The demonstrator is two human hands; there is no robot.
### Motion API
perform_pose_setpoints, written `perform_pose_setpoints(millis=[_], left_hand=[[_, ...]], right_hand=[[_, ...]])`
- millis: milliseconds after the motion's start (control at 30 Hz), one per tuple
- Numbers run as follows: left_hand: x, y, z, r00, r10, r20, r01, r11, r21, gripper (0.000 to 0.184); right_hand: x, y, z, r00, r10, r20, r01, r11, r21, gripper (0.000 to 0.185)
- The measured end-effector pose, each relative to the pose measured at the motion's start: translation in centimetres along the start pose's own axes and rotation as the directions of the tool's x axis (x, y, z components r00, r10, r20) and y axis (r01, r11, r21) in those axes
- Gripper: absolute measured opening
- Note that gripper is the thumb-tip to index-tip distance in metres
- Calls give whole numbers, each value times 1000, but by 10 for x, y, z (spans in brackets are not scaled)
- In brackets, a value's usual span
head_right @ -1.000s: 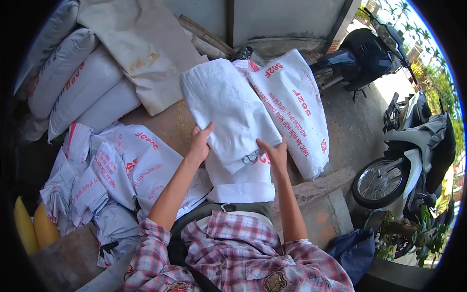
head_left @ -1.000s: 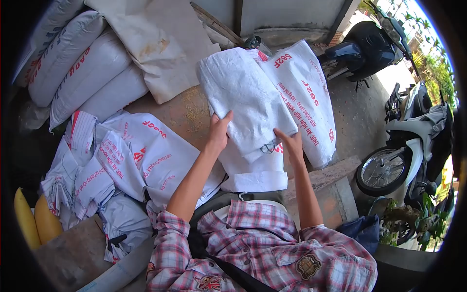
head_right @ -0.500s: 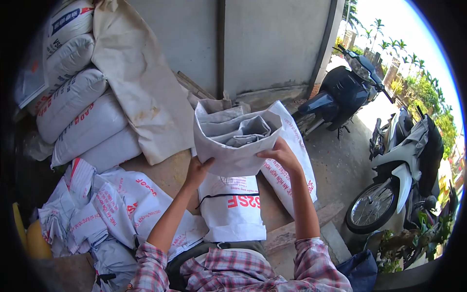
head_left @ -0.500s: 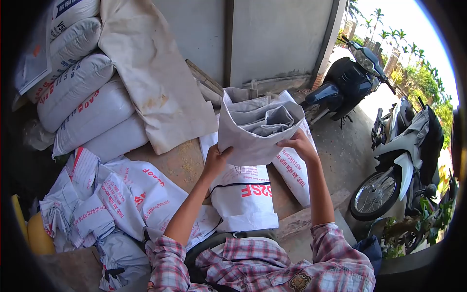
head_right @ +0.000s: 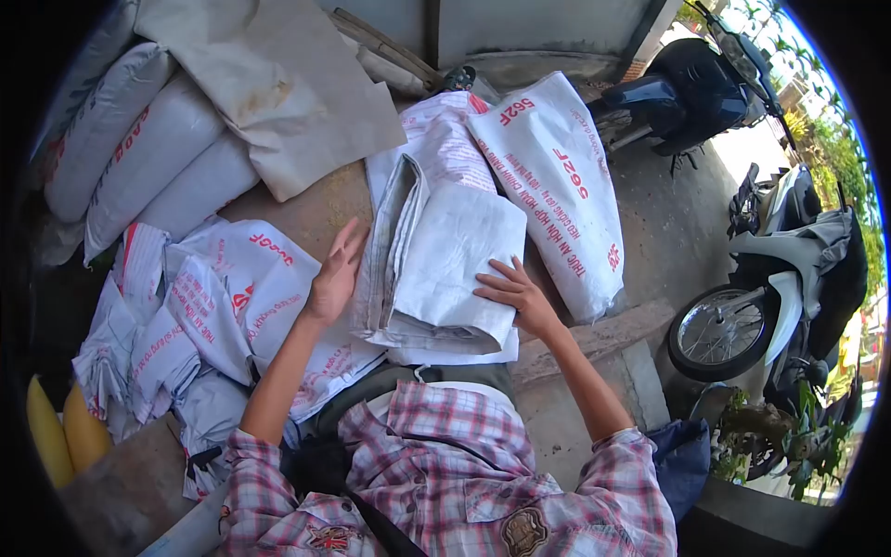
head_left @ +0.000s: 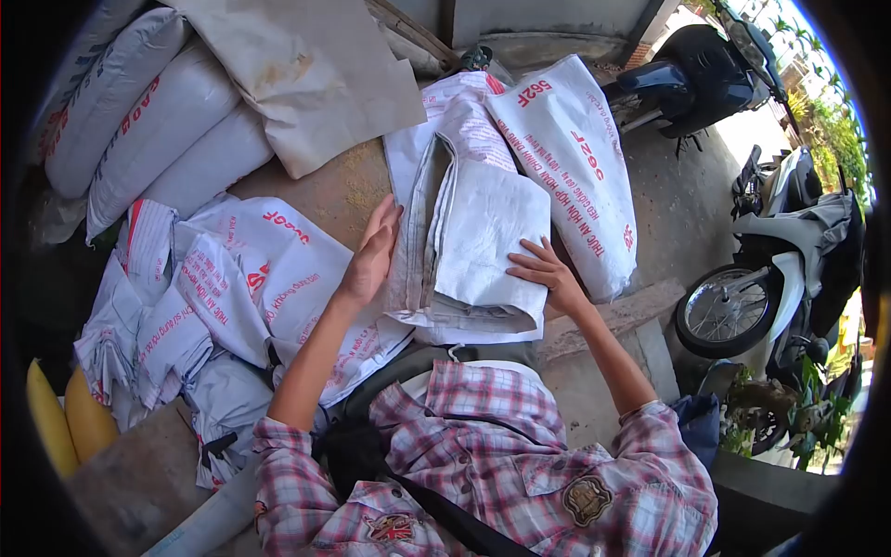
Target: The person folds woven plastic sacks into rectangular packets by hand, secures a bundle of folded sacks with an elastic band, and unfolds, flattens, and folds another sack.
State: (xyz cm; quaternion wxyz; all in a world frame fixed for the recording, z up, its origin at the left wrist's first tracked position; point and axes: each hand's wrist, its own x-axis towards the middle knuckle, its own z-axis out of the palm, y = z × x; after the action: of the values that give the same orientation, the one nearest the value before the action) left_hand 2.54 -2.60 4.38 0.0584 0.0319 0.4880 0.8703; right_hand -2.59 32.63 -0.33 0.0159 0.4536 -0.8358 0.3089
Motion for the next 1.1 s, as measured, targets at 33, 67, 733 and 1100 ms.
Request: perform_pose_setpoints(millis=[33,67,733,1100], left_hand=[[-2,1,6,1000,-19,0,19,1000,-3,86],[-3,1,12,1000,-10,-16,13,974,225,91],[42,1,-39,902,-96,-422,361,705,610,29],[38,8,-47,864,-259,-432,408,863,297,20]], right_hand=[[1,-1,1,1000,-6,11,6,1000,-11,54],[2,-2,0,1000,-15,23,16,1000,-23,57],[65,-48,-41,674,532,512,-608,793,-24,76],[76,-115,88,930,364,-42,-338,807,-484,70]])
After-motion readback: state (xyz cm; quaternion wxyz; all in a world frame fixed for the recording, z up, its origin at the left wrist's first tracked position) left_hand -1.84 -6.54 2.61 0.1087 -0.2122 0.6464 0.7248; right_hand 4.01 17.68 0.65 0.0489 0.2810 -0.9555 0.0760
